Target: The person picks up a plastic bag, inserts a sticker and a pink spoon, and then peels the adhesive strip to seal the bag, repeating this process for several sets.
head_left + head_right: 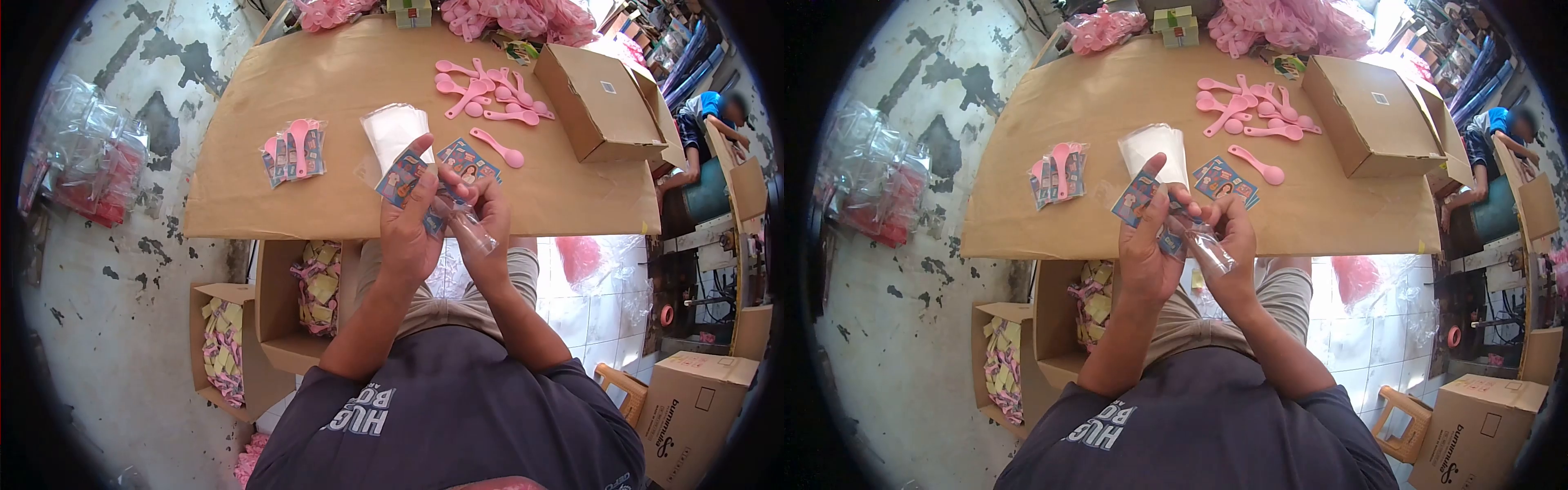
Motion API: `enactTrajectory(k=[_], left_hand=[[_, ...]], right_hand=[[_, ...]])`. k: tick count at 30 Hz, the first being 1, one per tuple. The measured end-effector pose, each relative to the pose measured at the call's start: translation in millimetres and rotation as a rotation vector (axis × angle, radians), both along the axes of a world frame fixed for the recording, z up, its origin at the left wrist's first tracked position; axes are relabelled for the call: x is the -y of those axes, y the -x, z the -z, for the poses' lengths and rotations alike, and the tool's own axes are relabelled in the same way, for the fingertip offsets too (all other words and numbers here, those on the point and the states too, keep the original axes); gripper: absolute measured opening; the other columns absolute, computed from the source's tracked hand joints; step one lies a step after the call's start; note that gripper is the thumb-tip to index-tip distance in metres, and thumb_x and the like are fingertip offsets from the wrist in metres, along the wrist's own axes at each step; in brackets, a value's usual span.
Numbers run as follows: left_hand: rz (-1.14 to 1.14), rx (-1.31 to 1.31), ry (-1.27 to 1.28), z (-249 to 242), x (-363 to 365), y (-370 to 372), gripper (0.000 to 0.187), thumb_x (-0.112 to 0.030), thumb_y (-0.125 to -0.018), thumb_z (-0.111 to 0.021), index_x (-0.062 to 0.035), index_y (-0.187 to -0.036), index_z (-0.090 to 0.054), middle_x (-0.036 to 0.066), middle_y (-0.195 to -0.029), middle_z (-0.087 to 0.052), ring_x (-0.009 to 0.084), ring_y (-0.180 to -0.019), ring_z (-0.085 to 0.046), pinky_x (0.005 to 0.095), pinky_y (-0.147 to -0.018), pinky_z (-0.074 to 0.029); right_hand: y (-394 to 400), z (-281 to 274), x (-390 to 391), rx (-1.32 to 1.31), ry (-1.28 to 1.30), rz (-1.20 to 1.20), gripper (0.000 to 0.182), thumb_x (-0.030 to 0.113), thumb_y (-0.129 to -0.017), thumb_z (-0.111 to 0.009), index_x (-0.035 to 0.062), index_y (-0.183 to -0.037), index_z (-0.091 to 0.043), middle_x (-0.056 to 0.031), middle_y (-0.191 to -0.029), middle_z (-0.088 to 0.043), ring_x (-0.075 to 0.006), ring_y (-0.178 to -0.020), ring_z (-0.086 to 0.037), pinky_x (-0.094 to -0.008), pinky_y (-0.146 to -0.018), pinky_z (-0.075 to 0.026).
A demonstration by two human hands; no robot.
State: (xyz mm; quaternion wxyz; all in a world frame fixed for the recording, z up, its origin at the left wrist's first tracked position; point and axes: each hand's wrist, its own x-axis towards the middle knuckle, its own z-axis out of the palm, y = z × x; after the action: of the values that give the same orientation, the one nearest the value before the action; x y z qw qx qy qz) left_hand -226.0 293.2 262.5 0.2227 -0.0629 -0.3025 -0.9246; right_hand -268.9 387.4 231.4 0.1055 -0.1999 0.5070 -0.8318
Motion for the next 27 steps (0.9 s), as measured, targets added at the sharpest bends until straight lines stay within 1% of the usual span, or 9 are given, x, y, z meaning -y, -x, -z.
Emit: enactTrajectory(k=[3,5,6,8,13,15,18,22,27], left_hand=[[-0.048,0.085,0.059,3,6,3,0.046,-0.015,-0.108,-0.053,-0.0044,-0.151,-0.039,0.008,-0.101,-0.062,0.0168,-0.091,-0.065,0.0373,-0.088,-0.057],[-0.171,0.091,0.010,5,12,8,0.041,-0.019,-0.108,-0.055,-0.0053,-0.145,-0.044,0.005,-0.095,-0.061,0.0134,-0.084,-0.062,0.0362,-0.089,-0.056],[-0.164,0.092,0.010,7,18,9,0.041,-0.019,-0.108,-0.055,-0.0053,-0.145,-0.044,0.005,-0.095,-0.061,0.0134,-0.084,-0.062,0.0362,-0.089,-0.056],[-0.234,0.134,-0.120,13,37,8,0.041,-0.023,-0.107,-0.059,-0.0069,-0.142,-0.047,0.001,-0.091,-0.061,0.0111,-0.080,-0.059,0.0351,-0.091,-0.055],[-0.348,0.153,-0.214,21,65,5,0.038,-0.029,-0.103,-0.064,-0.0091,-0.134,-0.054,0.001,-0.090,-0.062,0.0118,-0.082,-0.061,0.0386,-0.092,-0.056],[-0.346,0.145,-0.226,20,62,4,0.036,-0.029,-0.103,-0.065,-0.0093,-0.132,-0.055,0.002,-0.092,-0.062,0.0133,-0.086,-0.062,0.0387,-0.095,-0.056],[-0.361,0.142,-0.243,16,55,5,0.037,-0.030,-0.102,-0.067,-0.0092,-0.130,-0.056,0.003,-0.095,-0.063,0.0159,-0.090,-0.063,0.0402,-0.100,-0.055],[-0.425,0.121,-0.226,18,56,1,0.042,-0.035,-0.101,-0.067,-0.0079,-0.131,-0.055,0.005,-0.099,-0.062,0.0185,-0.094,-0.062,0.0439,-0.105,-0.053],[-0.495,0.088,-0.254,21,66,-3,0.045,-0.037,-0.101,-0.065,-0.0066,-0.132,-0.054,0.006,-0.099,-0.062,0.0191,-0.095,-0.063,0.0436,-0.108,-0.052]], right_hand=[[-4,-12,-9,-0.120,-0.118,0.203,0.023,0.005,-0.085,-0.082,0.0075,-0.096,-0.061,0.0018,-0.086,-0.056,-0.0039,-0.074,-0.051,-0.0209,-0.062,-0.042],[-1,-17,-21,-0.669,-0.359,0.286,0.023,0.004,-0.083,-0.083,0.0065,-0.099,-0.067,-0.0029,-0.086,-0.061,-0.0112,-0.073,-0.056,-0.0262,-0.063,-0.045],[1,-17,-25,-0.667,-0.362,0.292,0.023,0.004,-0.083,-0.083,0.0065,-0.099,-0.067,-0.0029,-0.086,-0.061,-0.0112,-0.073,-0.056,-0.0262,-0.063,-0.045],[7,-17,-32,-0.817,-0.414,0.196,0.021,0.003,-0.081,-0.083,0.0051,-0.097,-0.070,-0.0079,-0.087,-0.064,-0.0203,-0.074,-0.061,-0.0322,-0.064,-0.048],[68,-33,-43,-0.656,-0.605,0.224,0.015,0.010,-0.087,-0.077,0.0068,-0.101,-0.071,-0.0094,-0.090,-0.067,-0.0260,-0.085,-0.065,-0.0384,-0.074,-0.052],[111,-24,-39,-0.873,-0.910,0.318,0.017,0.017,-0.092,-0.070,0.0083,-0.107,-0.071,-0.0105,-0.101,-0.070,-0.0289,-0.095,-0.067,-0.0421,-0.083,-0.054],[149,3,-25,-1.150,-1.104,0.354,0.021,0.017,-0.094,-0.066,0.0096,-0.113,-0.070,-0.0125,-0.110,-0.069,-0.0314,-0.103,-0.067,-0.0444,-0.090,-0.053],[168,7,-8,-1.184,-1.161,0.235,0.027,0.023,-0.098,-0.062,0.0117,-0.121,-0.068,-0.0118,-0.110,-0.067,-0.0308,-0.096,-0.067,-0.0434,-0.087,-0.054],[159,-27,-20,-1.072,-1.244,0.268,0.023,0.011,-0.097,-0.062,0.0103,-0.118,-0.068,-0.0131,-0.108,-0.067,-0.0287,-0.100,-0.070,-0.0387,-0.084,-0.056]])
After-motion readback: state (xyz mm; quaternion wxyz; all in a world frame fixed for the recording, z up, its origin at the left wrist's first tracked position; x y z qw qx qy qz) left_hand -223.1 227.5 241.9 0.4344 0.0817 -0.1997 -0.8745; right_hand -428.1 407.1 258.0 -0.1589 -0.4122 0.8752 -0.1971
